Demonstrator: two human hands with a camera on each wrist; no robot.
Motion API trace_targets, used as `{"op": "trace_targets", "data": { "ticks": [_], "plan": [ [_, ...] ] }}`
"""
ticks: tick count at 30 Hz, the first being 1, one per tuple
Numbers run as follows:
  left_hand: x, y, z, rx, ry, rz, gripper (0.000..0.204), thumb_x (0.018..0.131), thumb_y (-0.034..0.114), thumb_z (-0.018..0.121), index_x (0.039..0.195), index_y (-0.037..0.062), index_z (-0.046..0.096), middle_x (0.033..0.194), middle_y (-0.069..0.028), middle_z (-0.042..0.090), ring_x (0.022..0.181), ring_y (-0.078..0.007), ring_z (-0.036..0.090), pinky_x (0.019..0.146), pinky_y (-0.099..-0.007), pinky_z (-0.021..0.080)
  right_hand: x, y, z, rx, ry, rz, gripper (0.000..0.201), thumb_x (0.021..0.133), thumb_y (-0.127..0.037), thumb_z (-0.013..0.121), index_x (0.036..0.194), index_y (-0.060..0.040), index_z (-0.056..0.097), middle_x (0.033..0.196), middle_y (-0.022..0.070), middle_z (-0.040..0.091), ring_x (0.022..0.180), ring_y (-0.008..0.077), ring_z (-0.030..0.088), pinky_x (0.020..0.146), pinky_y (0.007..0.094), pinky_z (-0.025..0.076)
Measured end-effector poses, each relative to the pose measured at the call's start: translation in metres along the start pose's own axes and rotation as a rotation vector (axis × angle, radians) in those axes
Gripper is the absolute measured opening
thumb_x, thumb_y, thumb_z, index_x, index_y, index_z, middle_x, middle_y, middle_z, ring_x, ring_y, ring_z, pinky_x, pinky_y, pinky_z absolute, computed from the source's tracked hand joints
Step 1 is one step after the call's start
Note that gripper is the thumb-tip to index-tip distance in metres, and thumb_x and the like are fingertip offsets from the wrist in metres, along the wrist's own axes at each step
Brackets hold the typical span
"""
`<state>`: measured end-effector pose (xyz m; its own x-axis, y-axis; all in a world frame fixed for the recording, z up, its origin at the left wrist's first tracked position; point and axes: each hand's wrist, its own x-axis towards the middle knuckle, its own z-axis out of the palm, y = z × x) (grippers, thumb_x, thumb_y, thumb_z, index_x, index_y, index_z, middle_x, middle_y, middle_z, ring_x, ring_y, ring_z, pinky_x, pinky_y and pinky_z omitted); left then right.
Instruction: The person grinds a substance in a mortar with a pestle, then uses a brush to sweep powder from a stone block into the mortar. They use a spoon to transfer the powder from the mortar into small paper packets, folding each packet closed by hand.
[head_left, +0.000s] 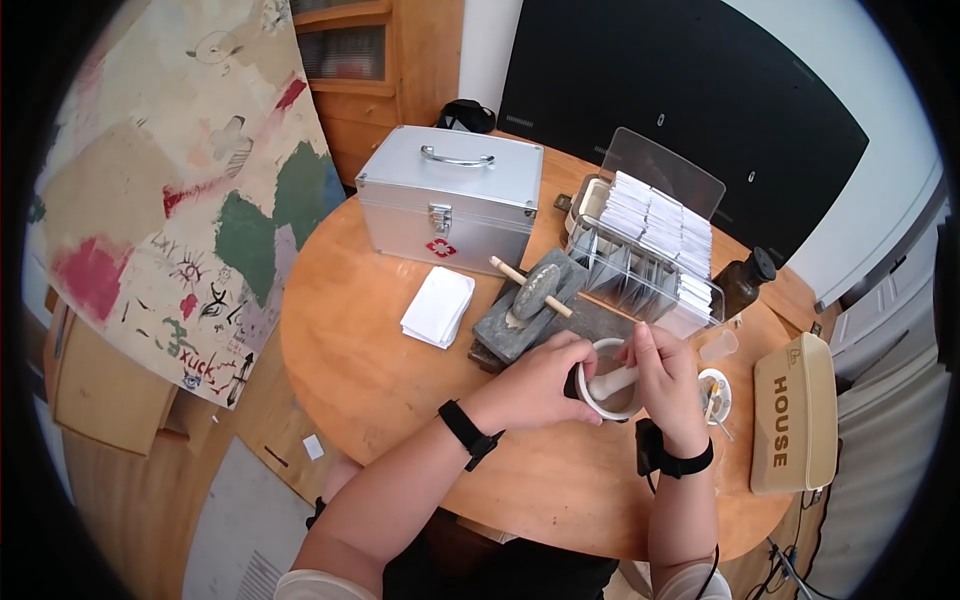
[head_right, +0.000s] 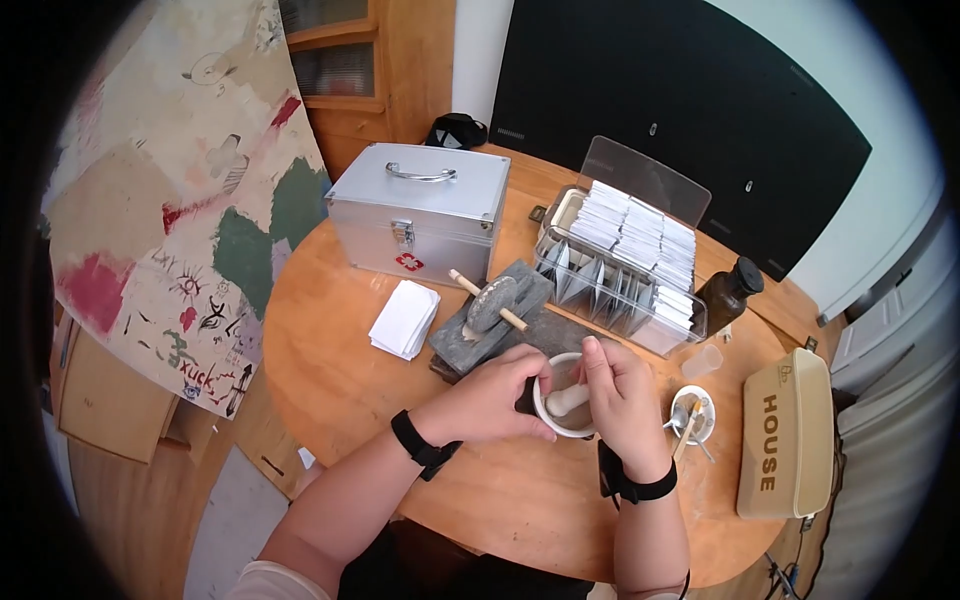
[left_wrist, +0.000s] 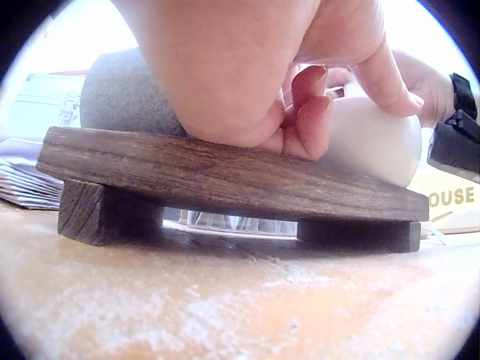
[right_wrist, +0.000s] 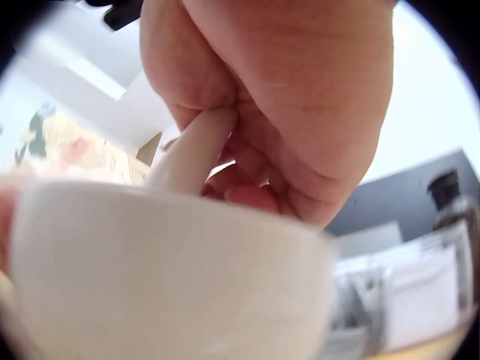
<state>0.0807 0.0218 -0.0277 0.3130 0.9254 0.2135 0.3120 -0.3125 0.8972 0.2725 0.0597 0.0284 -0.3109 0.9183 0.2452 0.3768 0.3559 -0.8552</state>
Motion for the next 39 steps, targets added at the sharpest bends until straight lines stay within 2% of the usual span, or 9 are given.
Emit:
{"op": "trace_targets", "data": {
  "ticks": [1, 5, 7, 11, 16, 24, 32, 34, 39],
  "plan": [
    [0.0, 0.0, 0.0, -0.002, -0.002, 0.002, 0.053, 0.069, 0.021, 0.096, 0.103, 0.007, 0.057, 0.11, -0.0085, 0.054, 0.091, -0.0223, 0.058, 0.078, -0.035, 0.051, 0.001, 0.001, -0.002, -0.284, 0.082, -0.118, 0.035, 0.103, -0.022, 0.067, 0.077, 0.0011, 0.063, 0.063, 0.0113, 0.06, 0.057, 0.0205, 0.057, 0.056, 0.0345, 0.046],
    [0.001, 0.003, -0.001, 0.006, -0.004, -0.017, 0.054, 0.069, 0.021, 0.096, 0.103, 0.007, 0.058, 0.111, -0.0086, 0.054, 0.092, -0.0227, 0.058, 0.079, -0.0355, 0.051, -0.001, -0.007, -0.006, -0.322, 0.016, -0.16, 0.033, 0.092, -0.02, 0.08, 0.073, -0.0005, 0.063, 0.056, 0.0131, 0.06, 0.045, 0.0243, 0.057, 0.047, 0.0346, 0.044],
    [0.001, 0.005, -0.002, -0.009, -0.017, -0.032, 0.055, 0.067, 0.019, 0.096, 0.103, 0.0047, 0.057, 0.114, -0.0135, 0.056, 0.102, -0.0312, 0.063, 0.09, -0.0387, 0.053, -0.002, -0.007, -0.005, -0.373, 0.023, -0.215, 0.032, 0.091, -0.019, 0.081, 0.072, -0.0009, 0.062, 0.057, 0.0136, 0.061, 0.046, 0.0258, 0.058, 0.048, 0.0352, 0.045],
    [0.001, 0.003, -0.001, -0.004, -0.024, -0.043, 0.054, 0.068, 0.022, 0.096, 0.104, 0.0071, 0.058, 0.112, -0.0095, 0.055, 0.097, -0.0253, 0.059, 0.083, -0.0359, 0.051, -0.006, -0.015, -0.002, -0.46, 0.156, -0.227, 0.034, 0.087, -0.016, 0.084, 0.069, -0.0018, 0.058, 0.06, 0.0143, 0.062, 0.05, 0.0298, 0.061, 0.049, 0.0374, 0.047],
    [0.001, 0.004, -0.001, -0.018, -0.022, -0.025, 0.055, 0.067, 0.019, 0.096, 0.104, 0.0049, 0.057, 0.116, -0.0142, 0.056, 0.106, -0.032, 0.063, 0.092, -0.0395, 0.053, -0.006, -0.008, 0.006, -0.516, 0.173, -0.326, 0.035, 0.085, -0.014, 0.085, 0.068, -0.0018, 0.057, 0.063, 0.0138, 0.061, 0.052, 0.0302, 0.061, 0.049, 0.0377, 0.047],
    [0.001, 0.005, -0.001, -0.007, -0.018, -0.027, 0.057, 0.067, 0.02, 0.096, 0.105, 0.0042, 0.058, 0.116, -0.0141, 0.057, 0.105, -0.0318, 0.063, 0.092, -0.0392, 0.053, -0.008, -0.011, 0.005, -0.494, 0.207, -0.312, 0.033, 0.086, -0.015, 0.084, 0.072, -0.0024, 0.057, 0.067, 0.0133, 0.062, 0.056, 0.0323, 0.06, 0.052, 0.0404, 0.047],
    [0.002, 0.007, -0.002, -0.003, -0.038, -0.045, 0.056, 0.068, 0.02, 0.096, 0.104, 0.0047, 0.057, 0.115, -0.0136, 0.056, 0.105, -0.0315, 0.063, 0.092, -0.0391, 0.053, -0.003, -0.006, 0.002, -0.487, 0.078, -0.33, 0.032, 0.086, -0.014, 0.083, 0.072, -0.0021, 0.056, 0.07, 0.0143, 0.062, 0.059, 0.0328, 0.061, 0.054, 0.0412, 0.048],
    [0.001, 0.004, -0.001, 0.008, -0.014, -0.019, 0.053, 0.068, 0.022, 0.097, 0.102, 0.0081, 0.057, 0.112, -0.0091, 0.055, 0.097, -0.025, 0.06, 0.084, -0.0364, 0.052, -0.004, -0.005, 0.0, -0.494, 0.096, -0.325, 0.032, 0.085, -0.014, 0.083, 0.072, -0.0023, 0.056, 0.07, 0.014, 0.062, 0.058, 0.0327, 0.061, 0.054, 0.0414, 0.048],
    [0.0, 0.001, 0.001, 0.02, 0.003, 0.007, 0.054, 0.069, 0.02, 0.096, 0.103, 0.0079, 0.057, 0.113, -0.0087, 0.054, 0.094, -0.0229, 0.059, 0.081, -0.0354, 0.052, -0.002, -0.006, -0.001, -0.559, 0.23, -0.327, 0.033, 0.085, -0.015, 0.083, 0.071, -0.0035, 0.056, 0.068, 0.013, 0.062, 0.056, 0.032, 0.06, 0.053, 0.0414, 0.048]
  ]
}}
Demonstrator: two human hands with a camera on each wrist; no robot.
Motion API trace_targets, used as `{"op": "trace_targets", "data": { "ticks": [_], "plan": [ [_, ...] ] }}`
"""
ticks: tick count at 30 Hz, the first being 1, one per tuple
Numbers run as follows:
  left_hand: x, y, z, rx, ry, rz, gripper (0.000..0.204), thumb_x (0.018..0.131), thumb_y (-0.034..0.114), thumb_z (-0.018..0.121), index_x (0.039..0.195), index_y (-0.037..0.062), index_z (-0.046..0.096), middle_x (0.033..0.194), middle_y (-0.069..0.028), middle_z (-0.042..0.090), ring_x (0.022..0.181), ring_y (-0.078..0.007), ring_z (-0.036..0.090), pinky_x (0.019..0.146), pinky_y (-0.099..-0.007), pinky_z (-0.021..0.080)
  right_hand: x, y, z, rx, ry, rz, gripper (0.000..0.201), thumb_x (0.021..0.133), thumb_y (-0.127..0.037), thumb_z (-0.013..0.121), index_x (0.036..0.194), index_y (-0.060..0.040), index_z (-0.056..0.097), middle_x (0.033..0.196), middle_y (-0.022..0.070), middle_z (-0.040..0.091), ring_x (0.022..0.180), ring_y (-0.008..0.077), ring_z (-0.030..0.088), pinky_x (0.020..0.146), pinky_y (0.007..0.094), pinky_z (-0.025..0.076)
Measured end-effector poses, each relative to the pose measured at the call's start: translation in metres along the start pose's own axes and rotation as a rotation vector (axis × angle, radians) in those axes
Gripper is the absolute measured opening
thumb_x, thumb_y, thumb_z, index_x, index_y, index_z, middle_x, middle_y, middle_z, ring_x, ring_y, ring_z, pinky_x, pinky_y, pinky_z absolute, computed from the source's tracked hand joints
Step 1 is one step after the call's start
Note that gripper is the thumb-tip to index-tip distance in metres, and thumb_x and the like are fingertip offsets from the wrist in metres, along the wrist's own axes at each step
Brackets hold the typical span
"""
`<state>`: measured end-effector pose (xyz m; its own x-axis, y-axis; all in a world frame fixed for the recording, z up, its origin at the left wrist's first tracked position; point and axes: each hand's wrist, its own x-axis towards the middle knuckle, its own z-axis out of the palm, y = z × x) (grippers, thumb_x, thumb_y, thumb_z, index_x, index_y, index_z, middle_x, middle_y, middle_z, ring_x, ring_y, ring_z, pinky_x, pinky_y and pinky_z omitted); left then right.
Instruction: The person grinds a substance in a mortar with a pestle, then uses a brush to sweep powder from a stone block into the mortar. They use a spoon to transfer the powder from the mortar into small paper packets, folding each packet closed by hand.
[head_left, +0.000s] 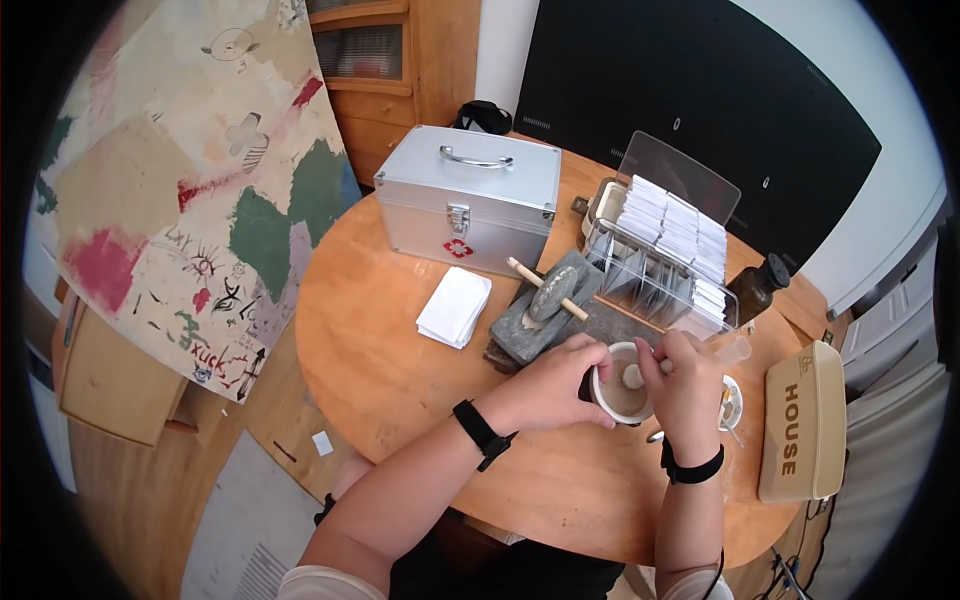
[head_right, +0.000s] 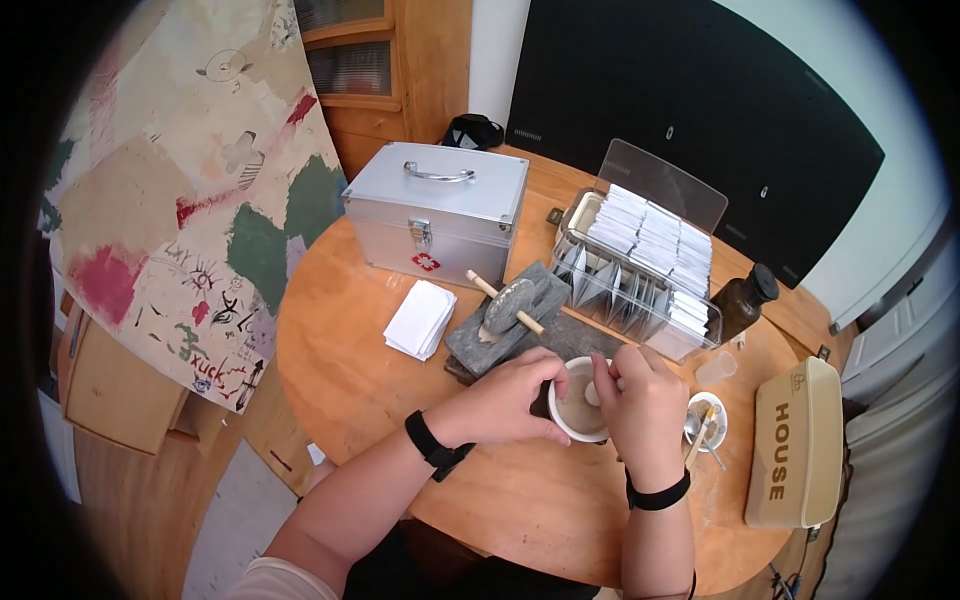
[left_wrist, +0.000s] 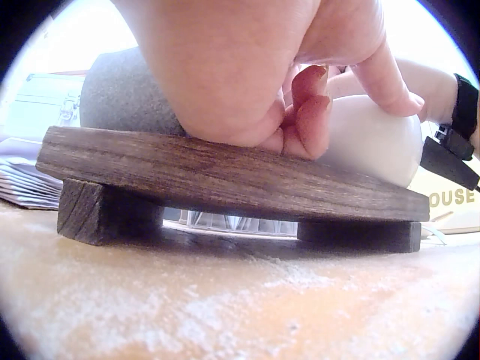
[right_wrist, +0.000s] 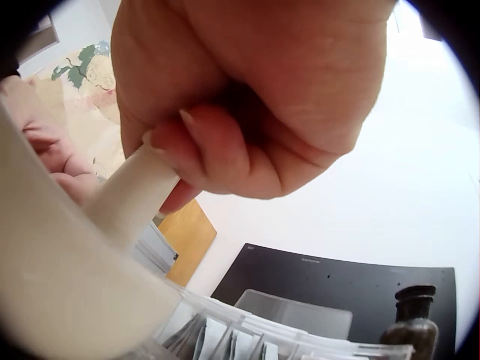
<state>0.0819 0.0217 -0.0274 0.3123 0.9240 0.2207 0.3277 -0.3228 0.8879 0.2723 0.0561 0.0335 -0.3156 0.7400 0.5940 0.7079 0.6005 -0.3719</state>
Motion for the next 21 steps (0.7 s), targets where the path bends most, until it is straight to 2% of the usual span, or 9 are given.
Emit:
{"op": "trace_targets", "data": {
  "ticks": [2, 6, 9, 11, 15, 18, 20, 21],
  "plan": [
    [0.0, 0.001, 0.0, 0.013, -0.007, -0.006, 0.054, 0.069, 0.02, 0.096, 0.103, 0.0077, 0.056, 0.113, -0.0086, 0.054, 0.092, -0.0224, 0.059, 0.081, -0.0351, 0.052, -0.001, 0.003, 0.004, -0.084, -0.024, -0.076, 0.033, 0.085, -0.015, 0.083, 0.071, -0.0044, 0.056, 0.067, 0.0121, 0.062, 0.055, 0.0317, 0.061, 0.051, 0.0409, 0.047],
    [0.0, 0.002, -0.001, 0.01, -0.009, -0.014, 0.054, 0.069, 0.019, 0.096, 0.103, 0.0077, 0.056, 0.112, -0.0083, 0.054, 0.09, -0.0219, 0.059, 0.08, -0.035, 0.052, -0.001, 0.0, -0.001, -0.048, -0.032, -0.036, 0.032, 0.086, -0.015, 0.083, 0.071, -0.0047, 0.056, 0.068, 0.0112, 0.062, 0.056, 0.0324, 0.062, 0.052, 0.0411, 0.048],
    [-0.001, 0.002, 0.0, 0.001, -0.002, -0.012, 0.054, 0.069, 0.019, 0.096, 0.103, 0.0076, 0.056, 0.112, -0.0083, 0.054, 0.09, -0.0218, 0.059, 0.08, -0.0349, 0.052, -0.001, -0.001, 0.0, -0.054, 0.028, 0.0, 0.031, 0.086, -0.015, 0.082, 0.072, -0.0049, 0.057, 0.071, 0.0114, 0.063, 0.057, 0.0333, 0.062, 0.053, 0.042, 0.049],
    [0.0, 0.002, 0.0, 0.0, -0.002, -0.014, 0.054, 0.069, 0.019, 0.096, 0.103, 0.0075, 0.056, 0.112, -0.0083, 0.054, 0.09, -0.0218, 0.059, 0.079, -0.0349, 0.052, -0.002, 0.002, 0.005, -0.123, -0.049, -0.049, 0.03, 0.087, -0.016, 0.081, 0.073, -0.0051, 0.057, 0.075, 0.0122, 0.065, 0.058, 0.0333, 0.062, 0.054, 0.0428, 0.049],
    [0.0, 0.001, 0.0, 0.007, 0.006, -0.005, 0.054, 0.069, 0.019, 0.096, 0.103, 0.0071, 0.056, 0.112, -0.009, 0.054, 0.092, -0.0229, 0.06, 0.08, -0.0353, 0.053, 0.0, -0.004, -0.001, -0.087, -0.087, -0.039, 0.029, 0.088, -0.017, 0.081, 0.075, -0.0051, 0.058, 0.077, 0.0126, 0.066, 0.058, 0.0332, 0.062, 0.053, 0.0429, 0.048],
    [0.0, 0.001, 0.0, 0.011, 0.008, -0.002, 0.054, 0.069, 0.019, 0.097, 0.103, 0.0069, 0.056, 0.112, -0.0094, 0.055, 0.094, -0.0237, 0.061, 0.08, -0.0358, 0.053, 0.003, -0.007, -0.002, 0.031, -0.075, 0.011, 0.028, 0.09, -0.018, 0.08, 0.078, -0.0039, 0.06, 0.071, 0.0135, 0.065, 0.059, 0.0344, 0.063, 0.054, 0.0416, 0.049],
    [0.0, 0.001, 0.0, 0.019, 0.005, -0.002, 0.054, 0.069, 0.019, 0.097, 0.103, 0.0069, 0.056, 0.112, -0.0096, 0.055, 0.094, -0.024, 0.061, 0.08, -0.036, 0.053, 0.002, -0.003, -0.003, 0.133, -0.168, 0.161, 0.027, 0.094, -0.022, 0.078, 0.081, -0.002, 0.064, 0.064, 0.0129, 0.065, 0.057, 0.0289, 0.065, 0.055, 0.0385, 0.05],
    [0.0, 0.001, 0.0, 0.01, 0.005, -0.003, 0.054, 0.069, 0.019, 0.097, 0.103, 0.0069, 0.056, 0.111, -0.0097, 0.055, 0.094, -0.024, 0.061, 0.08, -0.0359, 0.053, 0.002, -0.001, -0.005, 0.133, -0.167, 0.161, 0.027, 0.094, -0.022, 0.078, 0.081, -0.002, 0.064, 0.064, 0.0129, 0.065, 0.057, 0.0289, 0.065, 0.055, 0.0385, 0.05]
  ]
}}
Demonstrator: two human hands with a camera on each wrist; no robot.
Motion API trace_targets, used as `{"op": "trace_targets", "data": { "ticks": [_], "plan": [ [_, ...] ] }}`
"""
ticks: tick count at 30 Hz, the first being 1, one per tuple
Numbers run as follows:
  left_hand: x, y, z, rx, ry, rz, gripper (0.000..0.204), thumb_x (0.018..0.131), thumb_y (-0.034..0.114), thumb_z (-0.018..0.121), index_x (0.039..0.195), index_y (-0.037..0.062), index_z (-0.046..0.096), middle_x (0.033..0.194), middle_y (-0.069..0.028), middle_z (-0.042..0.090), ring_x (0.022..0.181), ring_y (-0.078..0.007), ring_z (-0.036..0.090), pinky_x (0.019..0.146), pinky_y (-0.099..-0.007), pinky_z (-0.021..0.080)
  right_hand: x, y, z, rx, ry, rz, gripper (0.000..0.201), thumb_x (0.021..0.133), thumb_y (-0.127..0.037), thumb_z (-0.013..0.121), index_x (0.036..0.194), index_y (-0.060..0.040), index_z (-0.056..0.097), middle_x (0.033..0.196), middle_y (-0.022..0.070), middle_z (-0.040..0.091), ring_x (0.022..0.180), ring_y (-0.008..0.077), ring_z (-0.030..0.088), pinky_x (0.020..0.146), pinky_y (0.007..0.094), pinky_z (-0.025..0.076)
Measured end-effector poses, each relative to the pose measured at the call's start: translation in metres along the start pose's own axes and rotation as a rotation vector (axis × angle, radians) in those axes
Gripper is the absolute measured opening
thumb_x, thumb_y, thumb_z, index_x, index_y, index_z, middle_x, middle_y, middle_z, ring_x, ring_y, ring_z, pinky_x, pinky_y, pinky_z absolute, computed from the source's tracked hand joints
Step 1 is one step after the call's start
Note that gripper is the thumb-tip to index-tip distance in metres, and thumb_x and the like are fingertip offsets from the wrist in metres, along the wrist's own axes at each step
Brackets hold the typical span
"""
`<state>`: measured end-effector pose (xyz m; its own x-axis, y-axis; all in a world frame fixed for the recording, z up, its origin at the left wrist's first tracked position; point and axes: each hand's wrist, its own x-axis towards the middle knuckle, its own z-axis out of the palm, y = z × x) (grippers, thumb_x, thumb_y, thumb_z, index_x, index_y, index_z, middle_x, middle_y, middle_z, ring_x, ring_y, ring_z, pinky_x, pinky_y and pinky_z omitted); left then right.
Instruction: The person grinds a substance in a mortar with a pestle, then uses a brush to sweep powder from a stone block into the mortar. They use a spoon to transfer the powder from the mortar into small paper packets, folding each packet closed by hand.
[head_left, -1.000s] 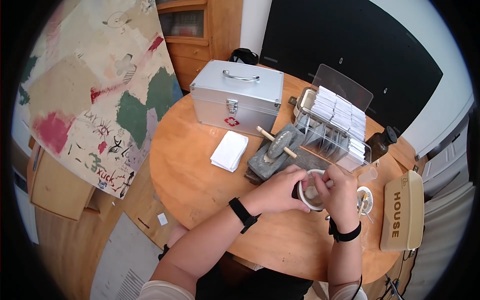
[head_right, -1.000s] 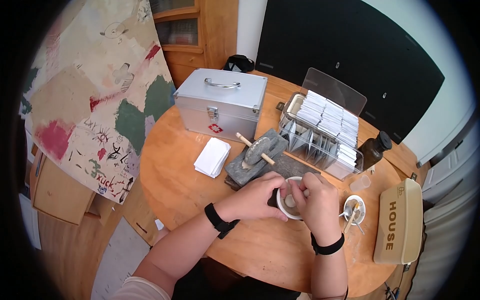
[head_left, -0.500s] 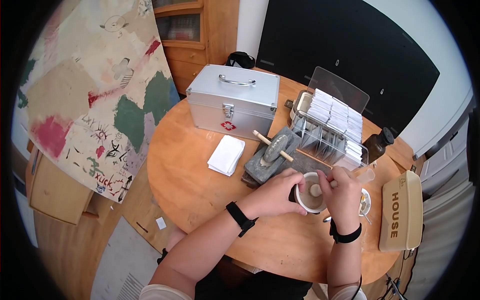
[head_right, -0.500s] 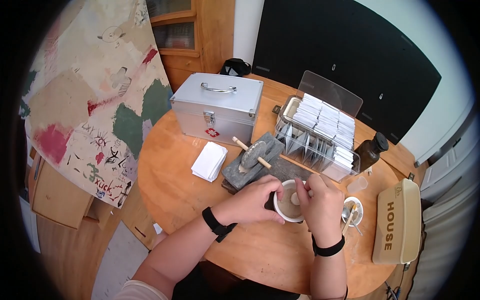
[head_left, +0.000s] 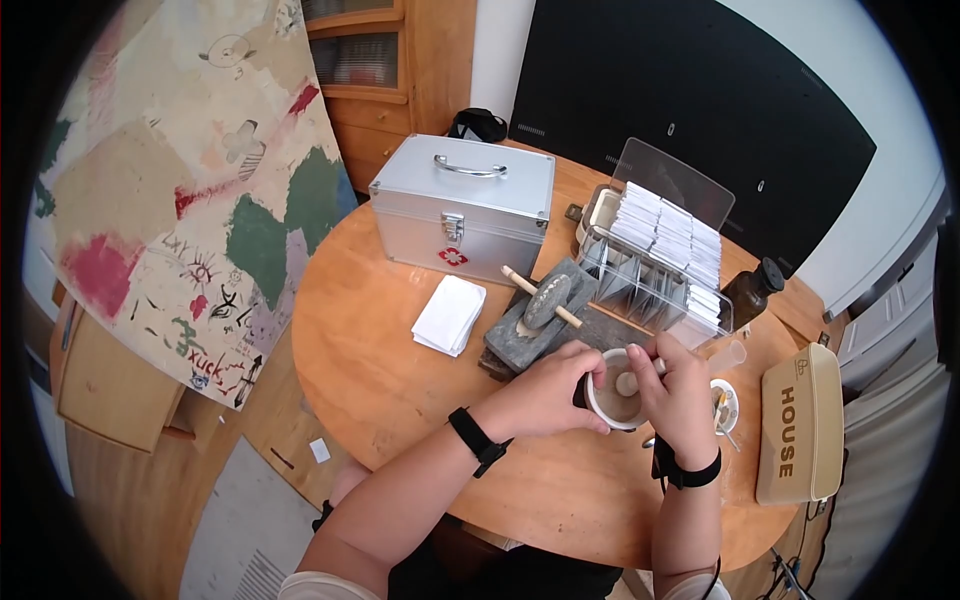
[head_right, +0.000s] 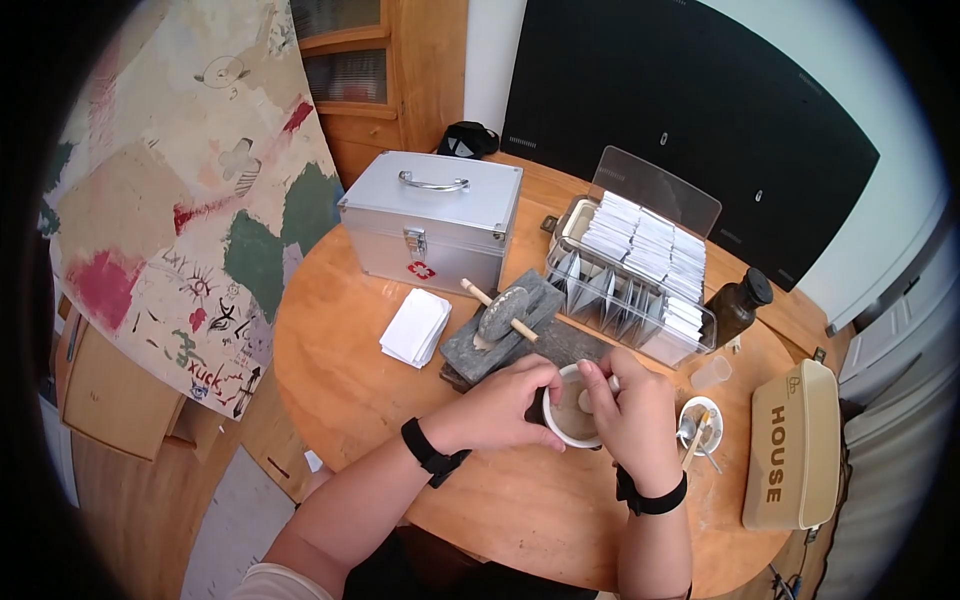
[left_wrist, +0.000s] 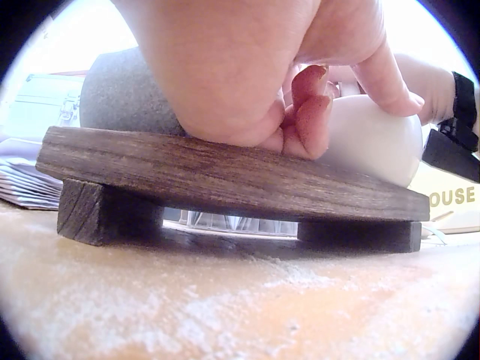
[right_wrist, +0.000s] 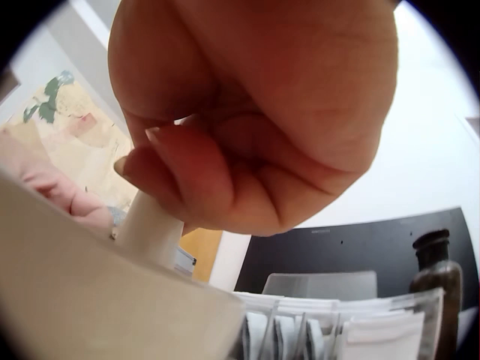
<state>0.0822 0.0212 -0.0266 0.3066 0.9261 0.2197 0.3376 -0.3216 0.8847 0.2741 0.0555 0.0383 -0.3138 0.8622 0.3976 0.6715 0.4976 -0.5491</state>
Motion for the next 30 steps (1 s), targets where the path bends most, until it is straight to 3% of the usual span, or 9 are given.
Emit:
{"op": "trace_targets", "data": {
  "ticks": [2, 5, 8, 12, 14, 20, 23, 30],
  "plan": [
    [0.0, -0.001, 0.0, -0.009, 0.0, 0.0, 0.054, 0.069, 0.019, 0.097, 0.103, 0.007, 0.056, 0.111, -0.0098, 0.054, 0.094, -0.0241, 0.061, 0.08, -0.0359, 0.053, 0.0, 0.004, -0.003, 0.188, -0.152, 0.065, 0.031, 0.097, -0.025, 0.076, 0.08, -0.0005, 0.068, 0.061, 0.0113, 0.066, 0.055, 0.02, 0.064, 0.054, 0.0343, 0.049],
    [0.0, -0.001, 0.0, 0.002, 0.005, 0.018, 0.054, 0.069, 0.02, 0.097, 0.103, 0.0072, 0.056, 0.111, -0.0097, 0.054, 0.093, -0.0239, 0.06, 0.08, -0.0355, 0.053, 0.001, 0.012, 0.003, 0.327, -0.232, 0.167, 0.035, 0.099, -0.028, 0.074, 0.077, -0.0005, 0.071, 0.063, 0.0094, 0.068, 0.054, 0.0143, 0.062, 0.053, 0.0318, 0.047],
    [0.001, 0.001, -0.001, 0.006, -0.019, -0.022, 0.054, 0.069, 0.021, 0.097, 0.103, 0.0073, 0.057, 0.111, -0.0094, 0.054, 0.092, -0.0235, 0.06, 0.079, -0.0352, 0.052, 0.0, 0.002, 0.001, 0.205, -0.113, 0.19, 0.039, 0.1, -0.031, 0.073, 0.074, -0.0005, 0.071, 0.062, 0.0095, 0.068, 0.054, 0.0138, 0.061, 0.052, 0.0306, 0.046],
    [0.0, -0.002, 0.0, 0.002, -0.006, 0.0, 0.055, 0.069, 0.023, 0.097, 0.104, 0.0069, 0.058, 0.111, -0.009, 0.055, 0.094, -0.0237, 0.06, 0.081, -0.0359, 0.053, -0.001, -0.002, 0.003, 0.229, -0.098, 0.172, 0.039, 0.099, -0.031, 0.073, 0.075, -0.0004, 0.072, 0.06, 0.0095, 0.067, 0.053, 0.0134, 0.06, 0.052, 0.0308, 0.046],
    [0.001, -0.003, 0.001, -0.001, -0.004, 0.009, 0.055, 0.069, 0.023, 0.097, 0.105, 0.0067, 0.058, 0.111, -0.0091, 0.055, 0.094, -0.024, 0.06, 0.081, -0.0362, 0.053, -0.001, 0.001, 0.008, 0.22, -0.178, 0.152, 0.035, 0.099, -0.028, 0.074, 0.077, -0.0007, 0.073, 0.06, 0.0095, 0.067, 0.053, 0.0139, 0.061, 0.051, 0.031, 0.046],
    [0.001, -0.003, 0.001, -0.002, -0.011, -0.017, 0.058, 0.068, 0.024, 0.097, 0.108, 0.0052, 0.059, 0.115, -0.0106, 0.057, 0.101, -0.0278, 0.062, 0.087, -0.0378, 0.053, -0.003, 0.003, 0.006, 0.283, -0.181, 0.116, 0.032, 0.098, -0.026, 0.073, 0.078, -0.0022, 0.075, 0.061, 0.0095, 0.067, 0.054, 0.0144, 0.063, 0.053, 0.0313, 0.048],
    [0.002, -0.009, 0.004, 0.019, 0.047, 0.073, 0.061, 0.068, 0.024, 0.097, 0.113, 0.0037, 0.06, 0.117, -0.0121, 0.058, 0.108, -0.0307, 0.062, 0.093, -0.0394, 0.052, -0.002, -0.001, 0.01, 0.298, -0.192, 0.117, 0.032, 0.098, -0.025, 0.074, 0.076, -0.0019, 0.074, 0.061, 0.0104, 0.067, 0.054, 0.0152, 0.063, 0.053, 0.0308, 0.049],
    [0.001, -0.003, 0.001, 0.002, -0.005, 0.0, 0.066, 0.068, 0.025, 0.097, 0.118, 0.0022, 0.061, 0.119, -0.0131, 0.058, 0.112, -0.0323, 0.061, 0.096, -0.04, 0.051, -0.004, 0.006, 0.008, 0.298, -0.235, 0.11, 0.032, 0.098, -0.024, 0.074, 0.076, -0.001, 0.074, 0.062, 0.0119, 0.067, 0.054, 0.0167, 0.064, 0.052, 0.0311, 0.048]
  ]
}}
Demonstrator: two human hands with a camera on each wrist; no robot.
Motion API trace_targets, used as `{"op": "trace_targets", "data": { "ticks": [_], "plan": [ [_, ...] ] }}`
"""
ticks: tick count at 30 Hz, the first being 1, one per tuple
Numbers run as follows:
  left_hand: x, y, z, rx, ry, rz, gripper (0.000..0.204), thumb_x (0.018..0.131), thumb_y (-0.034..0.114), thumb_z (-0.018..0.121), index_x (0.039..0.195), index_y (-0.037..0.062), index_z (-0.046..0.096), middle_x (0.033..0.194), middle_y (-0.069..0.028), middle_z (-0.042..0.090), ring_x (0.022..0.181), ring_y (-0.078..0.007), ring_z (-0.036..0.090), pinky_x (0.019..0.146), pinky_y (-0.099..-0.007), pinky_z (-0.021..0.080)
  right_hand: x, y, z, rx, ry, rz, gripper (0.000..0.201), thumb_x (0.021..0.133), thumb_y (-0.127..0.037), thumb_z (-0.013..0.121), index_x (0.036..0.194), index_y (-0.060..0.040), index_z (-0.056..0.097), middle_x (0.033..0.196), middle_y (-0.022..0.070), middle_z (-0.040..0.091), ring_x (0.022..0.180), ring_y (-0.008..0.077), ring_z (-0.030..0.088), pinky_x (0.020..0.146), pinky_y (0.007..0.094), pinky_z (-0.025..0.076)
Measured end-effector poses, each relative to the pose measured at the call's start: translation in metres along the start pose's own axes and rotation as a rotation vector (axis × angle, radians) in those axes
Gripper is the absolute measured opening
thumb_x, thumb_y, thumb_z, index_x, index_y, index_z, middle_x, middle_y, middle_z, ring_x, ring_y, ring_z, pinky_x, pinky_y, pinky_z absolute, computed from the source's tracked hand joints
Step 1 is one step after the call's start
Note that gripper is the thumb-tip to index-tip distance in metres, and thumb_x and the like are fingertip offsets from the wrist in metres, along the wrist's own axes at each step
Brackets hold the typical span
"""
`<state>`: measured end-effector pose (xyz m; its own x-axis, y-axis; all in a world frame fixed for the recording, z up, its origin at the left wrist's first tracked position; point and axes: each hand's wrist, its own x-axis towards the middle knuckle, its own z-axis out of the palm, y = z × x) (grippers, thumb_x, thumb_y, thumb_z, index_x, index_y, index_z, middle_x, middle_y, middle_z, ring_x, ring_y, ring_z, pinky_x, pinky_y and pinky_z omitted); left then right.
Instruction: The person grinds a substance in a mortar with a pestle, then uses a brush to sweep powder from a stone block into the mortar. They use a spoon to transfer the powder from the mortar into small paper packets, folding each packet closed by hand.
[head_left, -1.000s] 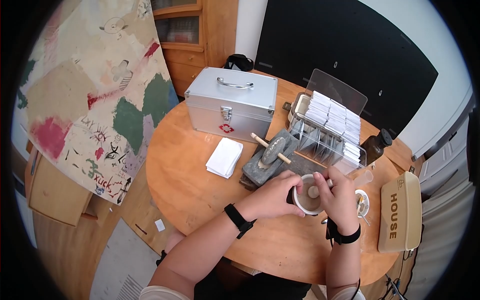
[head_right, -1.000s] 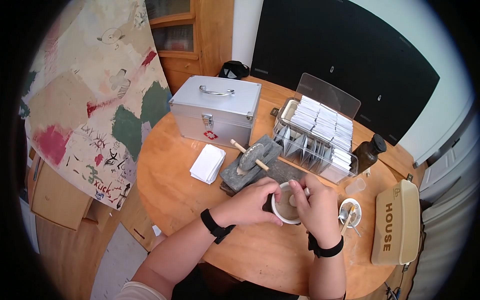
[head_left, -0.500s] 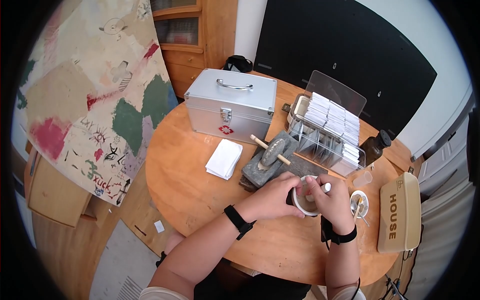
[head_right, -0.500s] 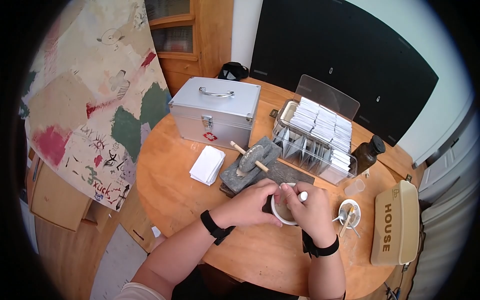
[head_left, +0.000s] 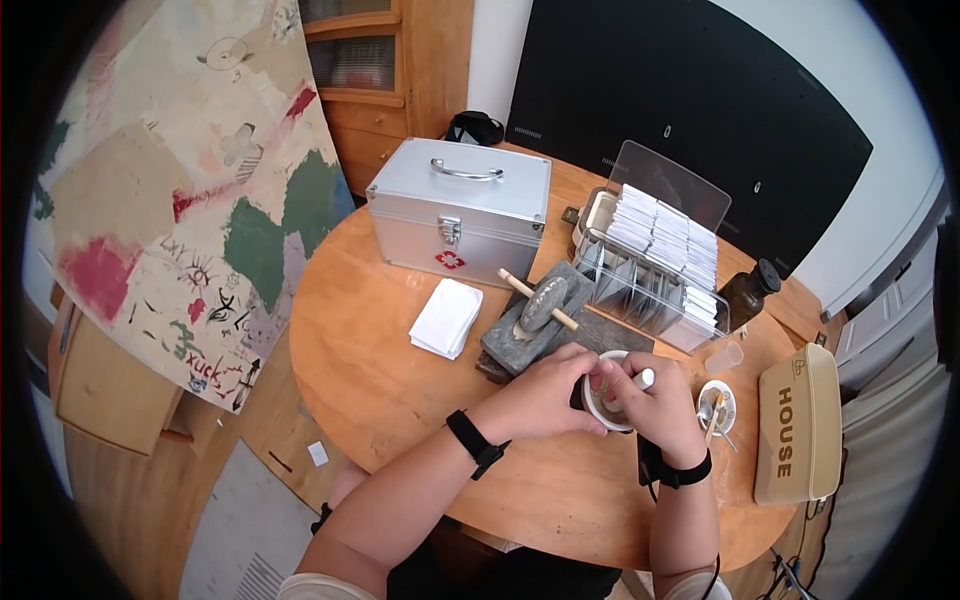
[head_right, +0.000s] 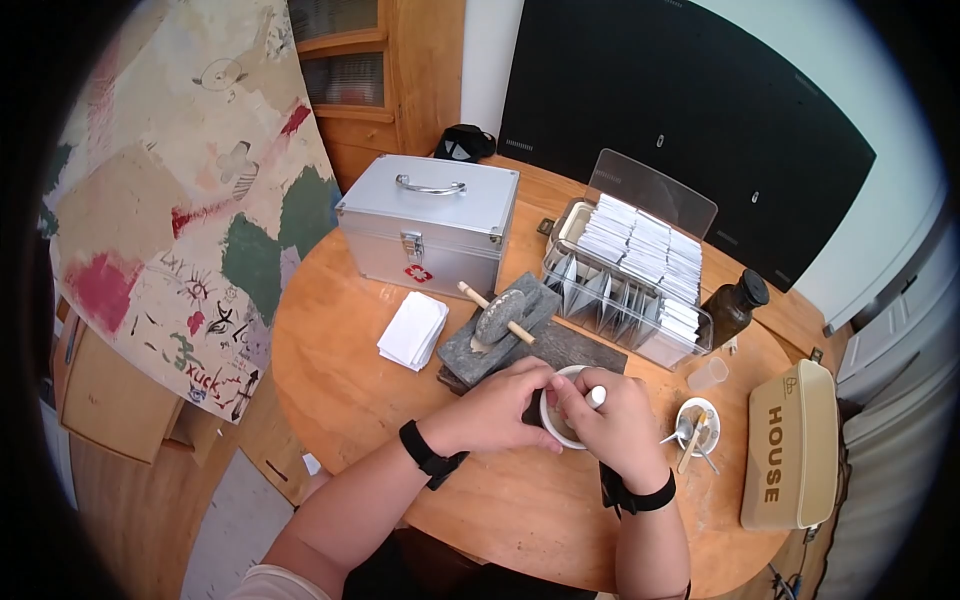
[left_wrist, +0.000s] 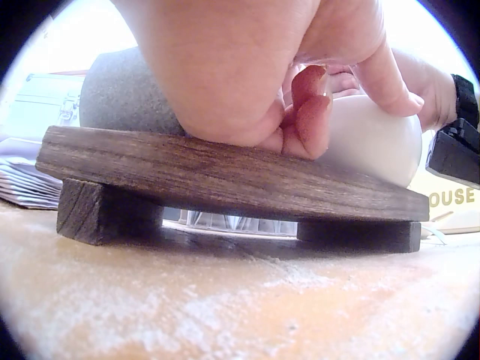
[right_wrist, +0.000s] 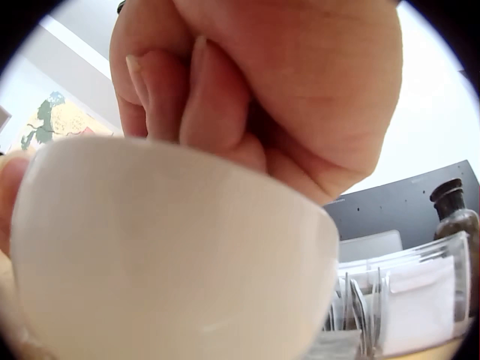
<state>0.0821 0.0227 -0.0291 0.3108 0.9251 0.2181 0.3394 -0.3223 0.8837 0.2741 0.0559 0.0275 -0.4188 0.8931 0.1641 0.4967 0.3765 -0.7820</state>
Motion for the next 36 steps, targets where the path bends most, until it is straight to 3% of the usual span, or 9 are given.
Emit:
{"op": "trace_targets", "data": {
  "ticks": [3, 14, 18, 23, 29, 31, 33, 35, 36],
  "plan": [
    [0.0, 0.001, -0.001, -0.003, 0.007, 0.003, 0.066, 0.068, 0.025, 0.097, 0.118, 0.0022, 0.061, 0.119, -0.0131, 0.058, 0.112, -0.0324, 0.061, 0.096, -0.0398, 0.051, -0.002, -0.008, -0.001, -0.065, -0.029, -0.015, 0.033, 0.098, -0.026, 0.074, 0.076, -0.0009, 0.073, 0.063, 0.0115, 0.068, 0.054, 0.0148, 0.063, 0.052, 0.0306, 0.048],
    [0.001, 0.002, 0.001, -0.006, 0.027, 0.015, 0.059, 0.068, 0.025, 0.097, 0.111, 0.0048, 0.061, 0.118, -0.0115, 0.059, 0.11, -0.0309, 0.061, 0.095, -0.0395, 0.052, 0.002, 0.0, 0.003, 0.158, -0.044, 0.013, 0.027, 0.1, -0.021, 0.073, 0.081, -0.0007, 0.074, 0.068, 0.0042, 0.071, 0.062, 0.0095, 0.063, 0.057, 0.0274, 0.049],
    [0.001, 0.001, 0.0, -0.004, 0.004, -0.005, 0.059, 0.067, 0.025, 0.098, 0.109, 0.0042, 0.061, 0.115, -0.011, 0.058, 0.108, -0.0307, 0.062, 0.093, -0.0394, 0.052, -0.001, -0.013, 0.0, 0.124, 0.043, 0.074, 0.028, 0.1, -0.021, 0.073, 0.081, -0.0005, 0.074, 0.069, 0.0051, 0.072, 0.063, 0.0091, 0.063, 0.057, 0.0268, 0.049],
    [0.001, 0.0, 0.002, -0.011, 0.038, 0.022, 0.061, 0.068, 0.026, 0.097, 0.11, 0.0038, 0.059, 0.114, -0.0113, 0.058, 0.108, -0.0308, 0.062, 0.091, -0.0399, 0.052, 0.0, -0.007, 0.009, 0.073, 0.054, -0.004, 0.03, 0.099, -0.022, 0.074, 0.08, 0.0003, 0.073, 0.068, 0.0069, 0.071, 0.062, 0.0085, 0.063, 0.057, 0.0264, 0.049],
    [0.0, 0.003, 0.0, -0.003, 0.019, -0.024, 0.071, 0.068, 0.025, 0.098, 0.12, 0.0042, 0.055, 0.116, -0.0127, 0.06, 0.109, -0.0308, 0.062, 0.092, -0.0402, 0.051, 0.0, -0.003, 0.006, 0.031, 0.138, 0.049, 0.032, 0.098, -0.023, 0.075, 0.077, 0.0001, 0.07, 0.067, 0.0077, 0.071, 0.061, 0.0089, 0.062, 0.055, 0.0268, 0.048],
    [0.0, 0.009, -0.002, -0.086, 0.029, -0.043, 0.072, 0.066, 0.021, 0.098, 0.117, 0.003, 0.051, 0.123, -0.0188, 0.059, 0.119, -0.0375, 0.061, 0.101, -0.043, 0.051, 0.002, 0.002, 0.011, 0.068, 0.13, -0.001, 0.032, 0.098, -0.023, 0.075, 0.076, 0.0, 0.07, 0.067, 0.0076, 0.071, 0.06, 0.0088, 0.061, 0.055, 0.027, 0.047],
    [0.001, 0.011, -0.003, -0.082, 0.014, -0.07, 0.073, 0.066, 0.021, 0.098, 0.118, 0.0028, 0.05, 0.123, -0.0192, 0.06, 0.119, -0.0374, 0.061, 0.1, -0.0432, 0.051, 0.002, 0.002, 0.011, 0.105, 0.121, -0.05, 0.033, 0.098, -0.023, 0.075, 0.076, -0.0001, 0.069, 0.067, 0.0075, 0.071, 0.059, 0.0087, 0.061, 0.054, 0.0272, 0.047],
    [0.0, 0.01, -0.002, -0.082, 0.001, -0.098, 0.075, 0.066, 0.021, 0.098, 0.119, 0.0026, 0.049, 0.123, -0.0195, 0.061, 0.119, -0.0373, 0.061, 0.1, -0.0434, 0.051, 0.001, 0.0, 0.006, 0.081, 0.14, 0.077, 0.032, 0.099, -0.023, 0.075, 0.077, -0.0001, 0.07, 0.071, 0.0084, 0.073, 0.062, 0.0086, 0.063, 0.056, 0.0266, 0.048],
    [0.0, 0.008, -0.001, -0.054, 0.01, -0.101, 0.079, 0.066, 0.023, 0.099, 0.123, 0.0026, 0.048, 0.119, -0.0161, 0.061, 0.104, -0.0291, 0.06, 0.089, -0.0394, 0.052, 0.001, 0.0, 0.007, 0.08, 0.14, 0.077, 0.032, 0.099, -0.023, 0.075, 0.077, -0.0001, 0.07, 0.071, 0.0084, 0.073, 0.062, 0.0086, 0.063, 0.056, 0.0266, 0.048]
  ]
}}
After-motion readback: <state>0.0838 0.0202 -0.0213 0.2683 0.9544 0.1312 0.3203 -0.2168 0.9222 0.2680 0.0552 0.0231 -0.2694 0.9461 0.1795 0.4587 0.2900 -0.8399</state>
